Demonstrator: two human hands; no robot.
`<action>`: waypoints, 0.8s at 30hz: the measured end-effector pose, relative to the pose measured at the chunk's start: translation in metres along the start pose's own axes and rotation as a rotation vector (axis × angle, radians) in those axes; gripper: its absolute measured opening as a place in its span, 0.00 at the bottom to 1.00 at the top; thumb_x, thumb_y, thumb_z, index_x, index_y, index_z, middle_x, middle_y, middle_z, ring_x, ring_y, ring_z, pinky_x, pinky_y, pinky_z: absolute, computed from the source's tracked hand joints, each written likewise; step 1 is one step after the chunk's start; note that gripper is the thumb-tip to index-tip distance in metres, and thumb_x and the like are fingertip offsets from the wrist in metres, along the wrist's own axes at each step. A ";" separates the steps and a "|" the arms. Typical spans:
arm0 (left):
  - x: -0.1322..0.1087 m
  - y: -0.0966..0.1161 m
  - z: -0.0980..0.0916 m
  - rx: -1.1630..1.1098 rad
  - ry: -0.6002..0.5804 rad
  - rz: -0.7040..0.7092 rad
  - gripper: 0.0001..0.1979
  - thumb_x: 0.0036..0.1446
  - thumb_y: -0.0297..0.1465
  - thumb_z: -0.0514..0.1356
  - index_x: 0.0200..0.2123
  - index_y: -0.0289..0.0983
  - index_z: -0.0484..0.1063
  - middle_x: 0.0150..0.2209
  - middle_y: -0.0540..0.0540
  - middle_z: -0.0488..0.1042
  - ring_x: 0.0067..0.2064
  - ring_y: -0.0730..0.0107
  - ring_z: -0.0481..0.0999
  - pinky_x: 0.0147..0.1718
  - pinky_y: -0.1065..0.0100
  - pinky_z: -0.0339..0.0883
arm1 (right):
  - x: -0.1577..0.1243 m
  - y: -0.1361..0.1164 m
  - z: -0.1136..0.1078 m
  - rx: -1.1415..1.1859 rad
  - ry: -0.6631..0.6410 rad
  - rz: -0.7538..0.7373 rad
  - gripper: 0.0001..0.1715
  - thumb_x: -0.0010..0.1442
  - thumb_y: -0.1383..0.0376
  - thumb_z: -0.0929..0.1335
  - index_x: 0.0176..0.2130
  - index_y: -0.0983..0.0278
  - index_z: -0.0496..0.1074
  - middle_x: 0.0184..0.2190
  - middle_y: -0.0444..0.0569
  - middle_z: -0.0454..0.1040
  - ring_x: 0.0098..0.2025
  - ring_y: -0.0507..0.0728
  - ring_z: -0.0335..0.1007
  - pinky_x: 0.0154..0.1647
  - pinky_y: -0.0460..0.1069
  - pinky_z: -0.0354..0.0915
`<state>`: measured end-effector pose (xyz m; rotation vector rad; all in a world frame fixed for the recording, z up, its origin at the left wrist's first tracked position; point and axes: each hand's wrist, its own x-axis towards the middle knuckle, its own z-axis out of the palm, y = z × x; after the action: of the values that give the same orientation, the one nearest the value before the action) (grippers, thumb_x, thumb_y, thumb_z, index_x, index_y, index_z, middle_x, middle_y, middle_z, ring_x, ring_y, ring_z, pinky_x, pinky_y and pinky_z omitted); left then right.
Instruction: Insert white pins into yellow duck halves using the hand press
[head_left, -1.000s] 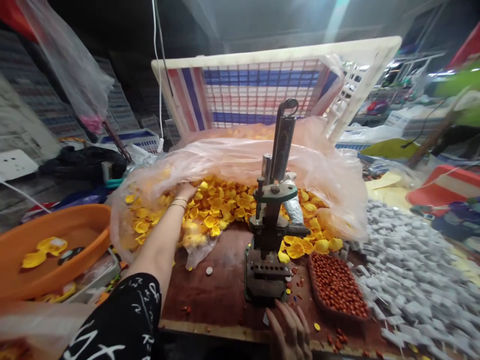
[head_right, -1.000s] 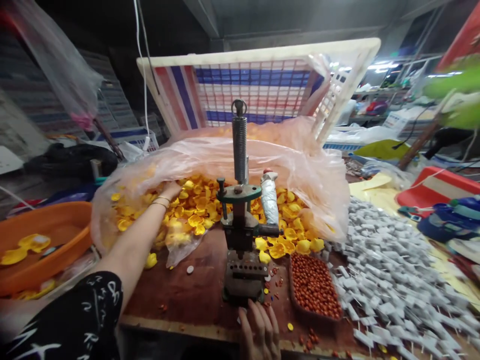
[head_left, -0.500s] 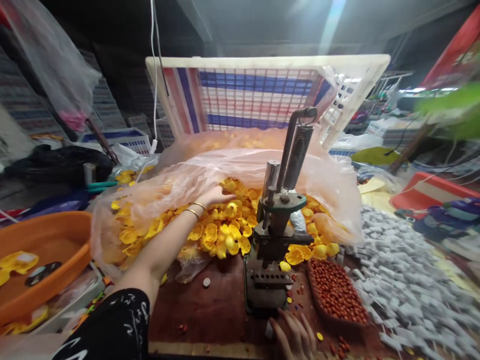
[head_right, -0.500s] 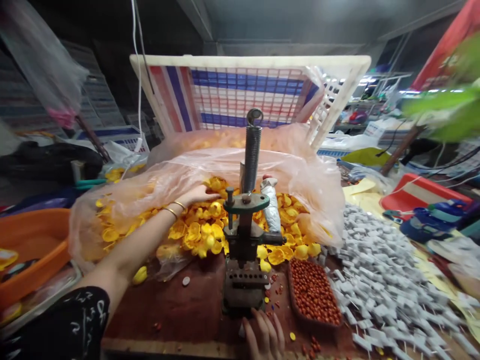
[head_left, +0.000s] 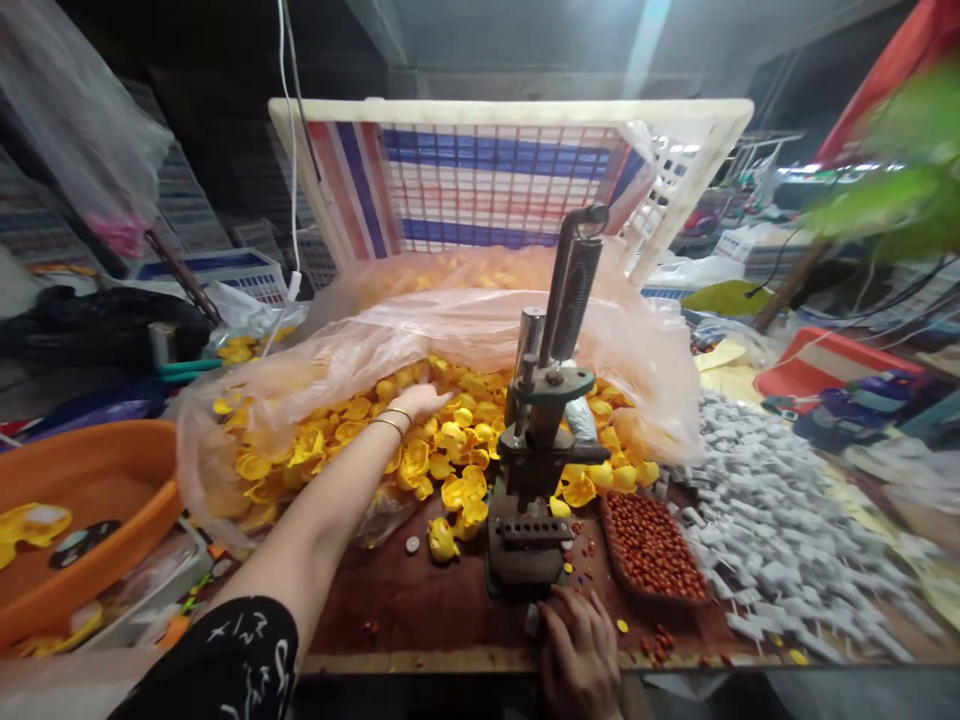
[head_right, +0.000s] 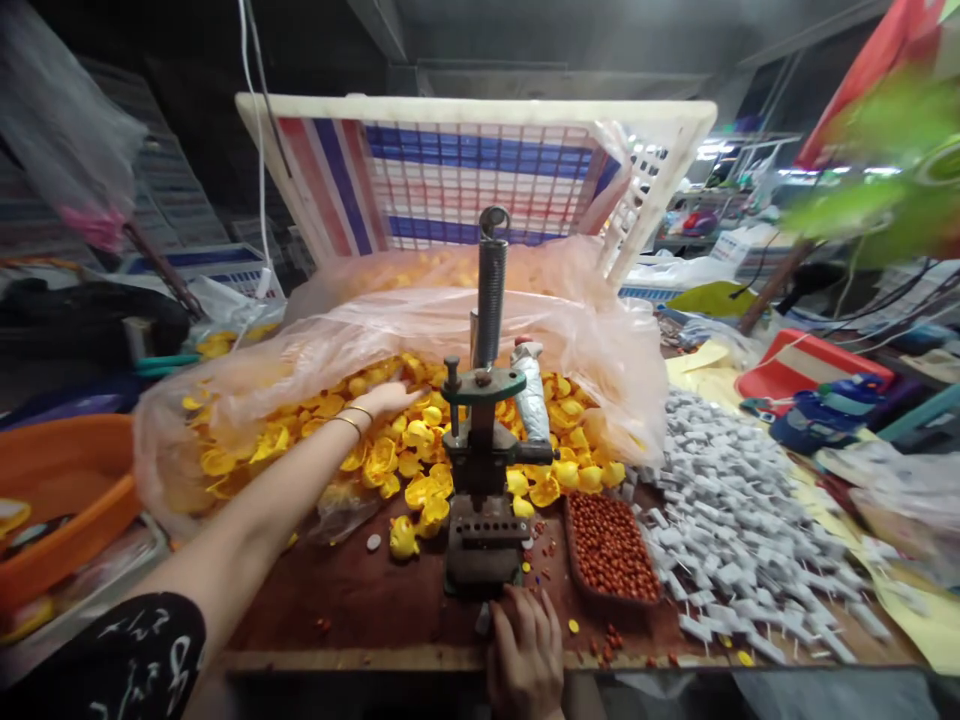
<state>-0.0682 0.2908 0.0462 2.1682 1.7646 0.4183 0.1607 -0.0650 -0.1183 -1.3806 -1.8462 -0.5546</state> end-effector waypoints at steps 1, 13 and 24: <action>-0.009 0.001 0.003 0.027 -0.037 -0.018 0.29 0.50 0.52 0.60 0.41 0.31 0.76 0.50 0.31 0.74 0.54 0.40 0.70 0.53 0.50 0.57 | 0.001 0.001 -0.002 -0.002 -0.013 -0.009 0.19 0.54 0.71 0.63 0.46 0.61 0.71 0.47 0.54 0.71 0.50 0.62 0.67 0.54 0.61 0.61; -0.102 0.047 0.028 0.249 0.135 -0.165 0.27 0.61 0.43 0.49 0.57 0.33 0.65 0.61 0.25 0.60 0.59 0.37 0.63 0.54 0.39 0.53 | 0.015 0.001 -0.032 0.333 -0.102 0.019 0.16 0.56 0.74 0.61 0.42 0.62 0.70 0.46 0.54 0.67 0.49 0.60 0.63 0.50 0.57 0.66; -0.167 0.014 0.102 0.225 0.355 0.146 0.15 0.57 0.33 0.55 0.46 0.37 0.73 0.64 0.37 0.51 0.54 0.50 0.70 0.50 0.55 0.66 | 0.072 0.252 -0.090 -0.211 -0.137 0.576 0.12 0.58 0.67 0.61 0.37 0.66 0.72 0.38 0.56 0.73 0.44 0.62 0.67 0.49 0.58 0.61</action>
<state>-0.0458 0.1187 -0.0453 2.5177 1.9175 0.7086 0.4160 -0.0042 -0.0298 -2.0326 -1.4140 -0.3643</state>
